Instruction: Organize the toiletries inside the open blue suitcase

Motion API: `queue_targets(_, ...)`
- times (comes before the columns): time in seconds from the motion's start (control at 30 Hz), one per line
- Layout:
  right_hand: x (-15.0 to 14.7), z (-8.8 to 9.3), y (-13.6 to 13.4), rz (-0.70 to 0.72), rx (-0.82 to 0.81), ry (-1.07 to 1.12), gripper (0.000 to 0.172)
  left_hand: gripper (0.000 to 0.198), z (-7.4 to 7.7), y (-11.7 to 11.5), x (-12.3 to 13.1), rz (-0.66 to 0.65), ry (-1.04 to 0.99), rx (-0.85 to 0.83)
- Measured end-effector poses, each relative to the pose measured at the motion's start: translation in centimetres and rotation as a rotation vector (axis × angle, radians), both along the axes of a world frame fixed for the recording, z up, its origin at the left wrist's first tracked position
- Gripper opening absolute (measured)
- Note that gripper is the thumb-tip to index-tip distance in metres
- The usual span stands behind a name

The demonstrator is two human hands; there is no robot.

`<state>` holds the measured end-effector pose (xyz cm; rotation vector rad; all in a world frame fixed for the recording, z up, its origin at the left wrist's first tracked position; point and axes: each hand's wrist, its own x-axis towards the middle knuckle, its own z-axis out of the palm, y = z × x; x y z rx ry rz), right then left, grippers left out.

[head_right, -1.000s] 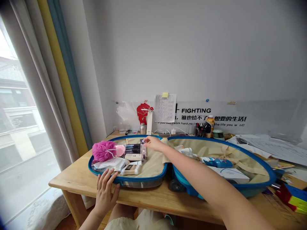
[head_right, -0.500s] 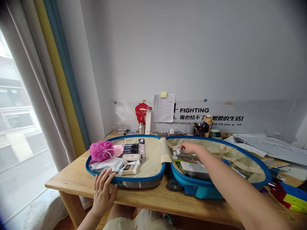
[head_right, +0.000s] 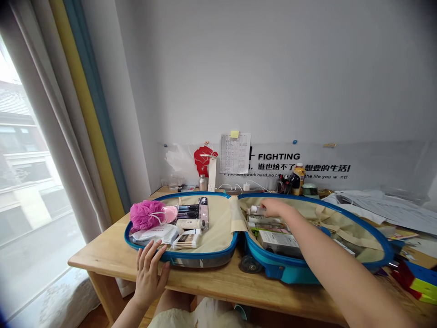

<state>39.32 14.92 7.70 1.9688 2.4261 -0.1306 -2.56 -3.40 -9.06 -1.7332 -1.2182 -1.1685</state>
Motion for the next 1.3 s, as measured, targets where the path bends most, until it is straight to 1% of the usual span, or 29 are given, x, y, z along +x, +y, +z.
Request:
queue_targets(0.1, -1.9, 1.9, -0.5, 0.055, 0.105, 0.08, 0.032, 0.054, -0.1, 0.0, 0.0, 0.012, -0.006, -0.012)
queue_targets(0.13, -3.1, 2.3, -0.7, 0.091, 0.13, 0.11, 0.034, 0.054, -0.2, 0.0, 0.0, 0.016, -0.009, -0.018)
queue_targets(0.2, -6.2, 2.4, -1.2, 0.181, 0.14, 0.154, 0.035, 0.054, -0.3, 0.0, 0.0, 0.019, -0.014, -0.027)
queue_targets(0.27, -10.0, 1.8, -1.6, 0.274, 0.108, 0.168, 0.032, 0.055, -0.4, 0.0, -0.1, 0.022, -0.014, -0.031)
queue_targets(0.33, -13.7, 0.8, -1.9, 0.345, 0.075, 0.164, 0.03, 0.054, -0.4, 0.0, -0.1, 0.023, -0.007, -0.028)
queue_targets(0.43, -18.2, -0.7, -1.9, 0.395, 0.045, 0.159, 0.032, 0.054, -0.2, 0.0, -0.2, 0.019, 0.006, -0.019)
queue_targets(0.53, -21.0, -1.7, -1.6, 0.407, 0.025, 0.164, 0.032, 0.054, 0.1, -0.1, -0.1, 0.014, 0.013, -0.013)
queue_targets(0.67, -22.5, -2.7, -1.1, 0.43, -0.003, 0.185, 0.032, 0.052, 0.3, -0.1, 0.0, 0.01, 0.016, -0.009)
queue_targets(0.83, -23.2, -3.9, -0.7, 0.467, -0.03, 0.249, 0.032, 0.049, 0.2, -0.1, 0.0, 0.014, 0.018, -0.012)
queue_targets(0.9, -23.2, -4.0, -0.7, 0.477, -0.044, 0.282, 0.032, 0.05, 0.3, -0.1, 0.0, 0.009, 0.017, -0.007)
queue_targets(0.97, -22.8, -3.5, -0.4, 0.476, -0.052, 0.319, 0.031, 0.05, 0.4, -0.1, 0.0, 0.002, 0.019, -0.002)
queue_targets(1.03, -21.6, -2.2, 0.3, 0.453, -0.043, 0.363, 0.031, 0.051, 0.4, -0.2, 0.0, -0.002, 0.022, 0.002)
queue_targets(1.1, -19.3, -0.4, 1.5, 0.398, -0.01, 0.406, 0.034, 0.051, 0.3, -0.2, 0.0, 0.002, 0.025, 0.001)
queue_targets(1.2, -14.2, 1.9, 3.6, 0.259, 0.066, 0.424, 0.038, 0.051, 0.1, -0.1, -0.1, 0.012, 0.033, -0.006)
queue_targets(1.23, -12.2, 2.3, 4.1, 0.206, 0.09, 0.409, 0.038, 0.051, 0.1, -0.1, -0.1, 0.014, 0.034, -0.006)
queue_targets(1.3, -8.5, 2.3, 4.6, 0.116, 0.124, 0.351, 0.037, 0.05, 0.1, -0.1, -0.1, 0.014, 0.032, -0.002)
